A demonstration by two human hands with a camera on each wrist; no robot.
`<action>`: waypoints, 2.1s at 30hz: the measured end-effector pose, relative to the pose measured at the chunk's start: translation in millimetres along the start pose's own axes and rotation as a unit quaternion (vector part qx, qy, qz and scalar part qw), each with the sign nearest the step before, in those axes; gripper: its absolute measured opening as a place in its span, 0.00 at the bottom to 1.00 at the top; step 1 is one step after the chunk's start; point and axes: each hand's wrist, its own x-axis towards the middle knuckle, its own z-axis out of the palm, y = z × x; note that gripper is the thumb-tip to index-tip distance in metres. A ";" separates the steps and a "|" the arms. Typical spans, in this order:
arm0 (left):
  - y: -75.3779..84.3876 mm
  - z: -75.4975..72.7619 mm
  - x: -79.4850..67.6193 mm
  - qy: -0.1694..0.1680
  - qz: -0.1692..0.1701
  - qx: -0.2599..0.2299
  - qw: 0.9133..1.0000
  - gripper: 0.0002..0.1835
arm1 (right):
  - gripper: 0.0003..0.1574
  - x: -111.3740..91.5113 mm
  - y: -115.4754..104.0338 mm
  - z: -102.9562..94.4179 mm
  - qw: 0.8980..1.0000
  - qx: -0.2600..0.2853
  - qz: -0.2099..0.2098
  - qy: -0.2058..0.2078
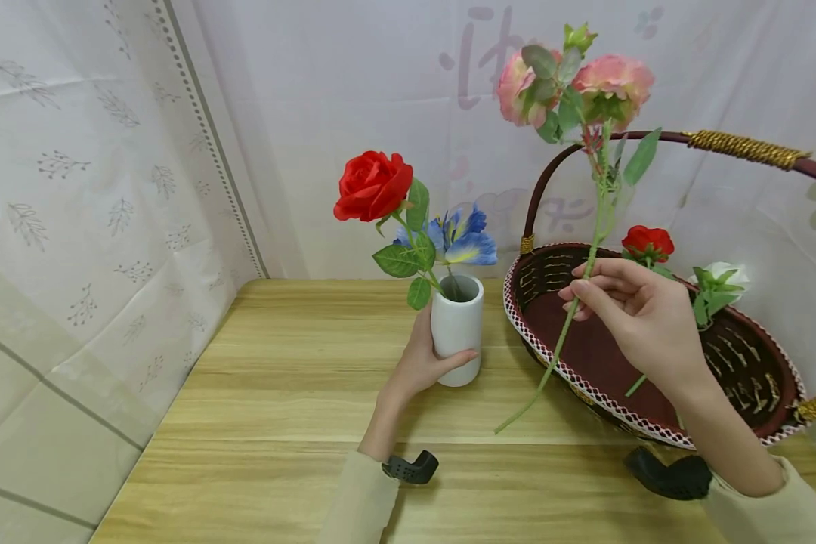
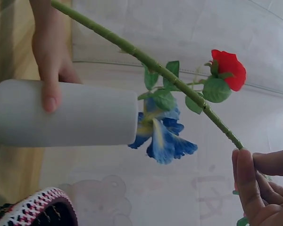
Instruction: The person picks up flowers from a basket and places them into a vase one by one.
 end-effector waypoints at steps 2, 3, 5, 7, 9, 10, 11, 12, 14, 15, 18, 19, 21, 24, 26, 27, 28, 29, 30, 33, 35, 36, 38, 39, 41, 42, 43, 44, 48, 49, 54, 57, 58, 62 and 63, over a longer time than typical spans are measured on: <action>0.5 -0.2 0.0 0.001 -0.001 -0.001 1.000 0.54 | 0.09 5.5 -1.0 -1.6 1.000 0.026 -0.009 0.011; 1.0 -0.2 0.2 0.001 0.000 -0.001 1.000 0.54 | 0.09 8.2 -1.7 -2.2 0.999 0.034 -0.011 0.017; 2.0 -0.3 0.3 0.001 0.001 -0.002 1.000 0.54 | 0.09 13.3 -3.0 -2.7 0.998 0.047 -0.019 0.027; 3.1 -0.3 0.4 0.000 0.001 -0.002 1.000 0.54 | 0.08 18.7 -3.8 -2.6 0.998 0.056 -0.025 0.033; 4.4 -0.5 0.5 0.000 0.002 -0.002 1.000 0.54 | 0.08 24.1 -4.5 -1.7 0.997 0.057 -0.030 0.037; 4.8 -0.5 0.5 0.000 0.001 -0.001 1.000 0.54 | 0.08 27.0 -4.7 -0.9 0.997 0.054 -0.033 0.039; 5.2 -0.7 0.5 0.000 0.001 -0.001 1.000 0.54 | 0.08 29.7 -5.1 -0.2 0.997 0.051 -0.035 0.042; 5.4 -0.8 0.6 0.001 0.001 -0.001 1.000 0.54 | 0.08 32.6 -5.4 0.6 0.997 0.047 -0.039 0.045; 5.3 -0.8 0.5 0.000 0.001 0.000 1.000 0.54 | 0.08 38.4 -6.4 2.2 0.997 0.035 -0.045 0.054; 4.8 -0.8 0.6 0.000 0.001 0.000 1.000 0.54 | 0.08 41.2 -7.1 2.9 0.997 0.028 -0.049 0.059; 2.8 -0.4 0.4 -0.002 0.002 -0.003 1.000 0.54 | 0.08 50.3 -9.9 4.9 0.996 0.031 -0.052 0.072; 2.1 -0.2 0.4 -0.002 0.002 -0.004 1.000 0.54 | 0.07 53.4 -11.1 5.5 0.995 0.032 -0.052 0.076; 0.9 0.0 0.6 -0.003 0.004 -0.007 1.000 0.54 | 0.07 59.4 -13.6 6.4 0.994 0.038 -0.053 0.083; 4.7 -0.4 0.6 -0.004 -0.002 -0.008 1.000 0.53 | 0.06 68.5 -16.6 7.7 0.991 0.079 -0.059 0.090; 10.1 -1.2 1.2 -0.005 -0.006 -0.007 1.000 0.53 | 0.07 74.2 -17.8 8.1 0.987 0.109 -0.064 0.095; 12.8 -1.5 1.7 -0.006 -0.007 -0.006 1.000 0.53 | 0.06 77.0 -18.2 8.3 0.986 0.119 -0.066 0.098; 15.6 -1.9 2.0 -0.007 -0.008 -0.006 1.000 0.52 | 0.06 79.9 -18.4 8.5 0.984 0.127 -0.069 0.102; 18.4 -2.3 2.6 -0.008 -0.008 -0.005 1.000 0.52 | 0.07 82.7 -18.6 8.6 0.983 0.130 -0.070 0.106; 18.6 -2.5 3.1 -0.010 -0.005 -0.005 1.000 0.52 | 0.07 85.4 -18.8 8.8 0.982 0.135 -0.070 0.111; 18.4 -2.5 4.0 -0.012 0.004 -0.006 1.000 0.51 | 0.08 93.2 -19.3 9.4 0.979 0.142 -0.073 0.126; 18.3 -2.4 4.1 -0.012 0.007 -0.007 1.000 0.51 | 0.09 97.7 -19.5 9.9 0.977 0.148 -0.072 0.135; 18.6 -2.4 3.8 -0.012 0.008 -0.008 1.000 0.51 | 0.09 99.7 -19.6 10.2 0.977 0.147 -0.072 0.139; 17.3 -2.1 3.3 -0.010 0.009 -0.010 1.000 0.51 | 0.07 103.4 -19.6 10.8 0.978 0.130 -0.073 0.147; 17.4 -2.0 3.0 -0.009 0.009 -0.010 1.000 0.51 | 0.05 105.2 -19.4 11.2 0.978 0.118 -0.073 0.152; 17.6 -1.9 2.3 -0.006 0.010 -0.010 1.000 0.51 | 0.03 108.4 -18.5 12.2 0.978 0.108 -0.077 0.161; 17.3 -1.9 2.2 -0.005 0.012 -0.010 1.000 0.52 | 0.02 110.1 -17.9 12.9 0.977 0.111 -0.079 0.164; 16.2 -1.7 2.1 -0.004 0.013 -0.009 1.000 0.52 | 0.01 111.5 -17.3 13.8 0.975 0.120 -0.081 0.167; 15.9 -1.7 2.2 -0.003 0.014 -0.008 1.000 0.52 | 0.02 113.0 -16.7 14.7 0.973 0.130 -0.084 0.169; 14.5 -1.6 2.6 -0.002 0.016 -0.006 1.000 0.53 | 0.05 116.9 -14.2 18.0 0.968 0.159 -0.091 0.173; 14.6 -1.7 2.6 -0.002 0.014 -0.005 1.000 0.53 | 0.06 117.4 -13.5 18.8 0.969 0.153 -0.092 0.173; 16.1 -2.8 2.9 -0.006 0.008 -0.004 1.000 0.52 | 0.02 119.0 -7.7 24.5 0.975 0.118 -0.094 0.165; 15.8 -2.6 3.2 -0.008 0.007 -0.005 1.000 0.52 | 0.03 118.8 -5.4 29.3 0.977 0.100 -0.098 0.159; 15.8 -2.6 3.2 -0.008 0.007 -0.006 1.000 0.52 | 0.04 118.6 -5.2 31.1 0.978 0.093 -0.100 0.158; 17.1 -2.6 3.0 -0.008 0.005 -0.007 1.000 0.51 | 0.09 116.9 -5.0 39.0 0.979 0.070 -0.114 0.152; 17.3 -2.6 3.0 -0.007 0.004 -0.007 1.000 0.51 | 0.09 116.3 -4.7 41.1 0.980 0.065 -0.118 0.150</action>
